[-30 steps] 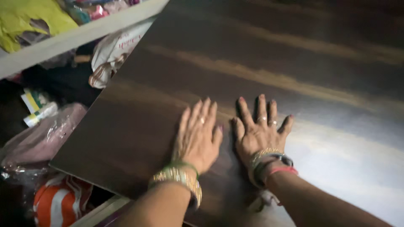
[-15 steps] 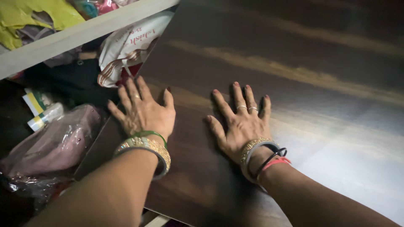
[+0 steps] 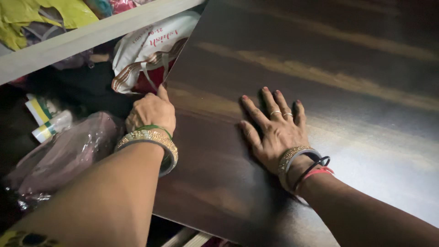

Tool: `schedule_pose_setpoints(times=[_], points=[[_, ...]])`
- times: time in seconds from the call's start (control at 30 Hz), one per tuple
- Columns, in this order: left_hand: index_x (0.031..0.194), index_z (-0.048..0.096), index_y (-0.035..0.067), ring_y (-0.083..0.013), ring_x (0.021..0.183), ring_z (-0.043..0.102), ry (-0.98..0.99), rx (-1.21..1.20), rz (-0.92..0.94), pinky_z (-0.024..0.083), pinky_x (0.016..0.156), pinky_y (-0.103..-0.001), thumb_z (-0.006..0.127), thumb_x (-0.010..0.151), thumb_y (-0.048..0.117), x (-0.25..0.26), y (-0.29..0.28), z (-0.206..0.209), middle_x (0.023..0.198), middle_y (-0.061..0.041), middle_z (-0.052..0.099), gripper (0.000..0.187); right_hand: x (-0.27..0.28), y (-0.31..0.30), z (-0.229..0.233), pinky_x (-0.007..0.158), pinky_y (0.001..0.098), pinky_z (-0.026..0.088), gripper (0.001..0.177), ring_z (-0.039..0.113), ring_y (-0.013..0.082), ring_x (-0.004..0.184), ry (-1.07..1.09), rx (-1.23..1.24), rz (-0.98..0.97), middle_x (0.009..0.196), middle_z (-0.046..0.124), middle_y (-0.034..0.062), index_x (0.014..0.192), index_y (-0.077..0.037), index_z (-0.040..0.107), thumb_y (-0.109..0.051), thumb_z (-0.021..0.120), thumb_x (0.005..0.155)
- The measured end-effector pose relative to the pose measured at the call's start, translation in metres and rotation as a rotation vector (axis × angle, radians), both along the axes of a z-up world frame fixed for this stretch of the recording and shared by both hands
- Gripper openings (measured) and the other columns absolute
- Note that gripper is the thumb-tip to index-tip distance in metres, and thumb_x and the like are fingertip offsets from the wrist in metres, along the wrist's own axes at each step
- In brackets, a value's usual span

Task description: The person assembles a wooden storage unit by inserting light-colored wooden slats into slots on a dark brown cabinet frame. They then place a large dark brown panel on top of the assembled frame.

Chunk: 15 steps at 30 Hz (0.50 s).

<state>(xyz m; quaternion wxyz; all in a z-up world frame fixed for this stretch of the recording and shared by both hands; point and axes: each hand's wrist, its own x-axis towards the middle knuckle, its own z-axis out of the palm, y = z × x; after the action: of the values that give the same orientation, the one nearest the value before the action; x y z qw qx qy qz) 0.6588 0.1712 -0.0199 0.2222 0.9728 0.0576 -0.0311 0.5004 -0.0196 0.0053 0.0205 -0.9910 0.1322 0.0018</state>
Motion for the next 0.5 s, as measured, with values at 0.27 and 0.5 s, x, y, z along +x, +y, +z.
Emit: schedule_pose_setpoints(times=[0.27,0.5], points=[[0.096,0.077,0.001,-0.0478,0.099,0.070,-0.011,0.001,0.049,0.056,0.087,-0.056,0.035,0.110,0.045,-0.030,0.028,-0.017,0.105,-0.030,0.071,0.062,-0.033,0.021,-0.003,0.119,0.0589,0.004,0.058,0.011,0.0319,0.153,0.008,-0.002,0.020,0.167,0.015,0.0097,0.157,-0.043,0.027,-0.056,0.030,0.100],[0.096,0.076,-0.001,-0.0482,0.099,0.069,-0.033,0.028,0.129,0.054,0.089,-0.056,0.034,0.111,0.046,-0.071,0.071,-0.026,0.105,-0.032,0.071,0.065,-0.065,0.048,-0.003,0.120,0.0600,0.001,0.057,0.010,0.0317,0.154,0.007,0.037,0.092,0.168,0.014,0.0103,0.158,-0.043,0.026,-0.055,0.027,0.102]])
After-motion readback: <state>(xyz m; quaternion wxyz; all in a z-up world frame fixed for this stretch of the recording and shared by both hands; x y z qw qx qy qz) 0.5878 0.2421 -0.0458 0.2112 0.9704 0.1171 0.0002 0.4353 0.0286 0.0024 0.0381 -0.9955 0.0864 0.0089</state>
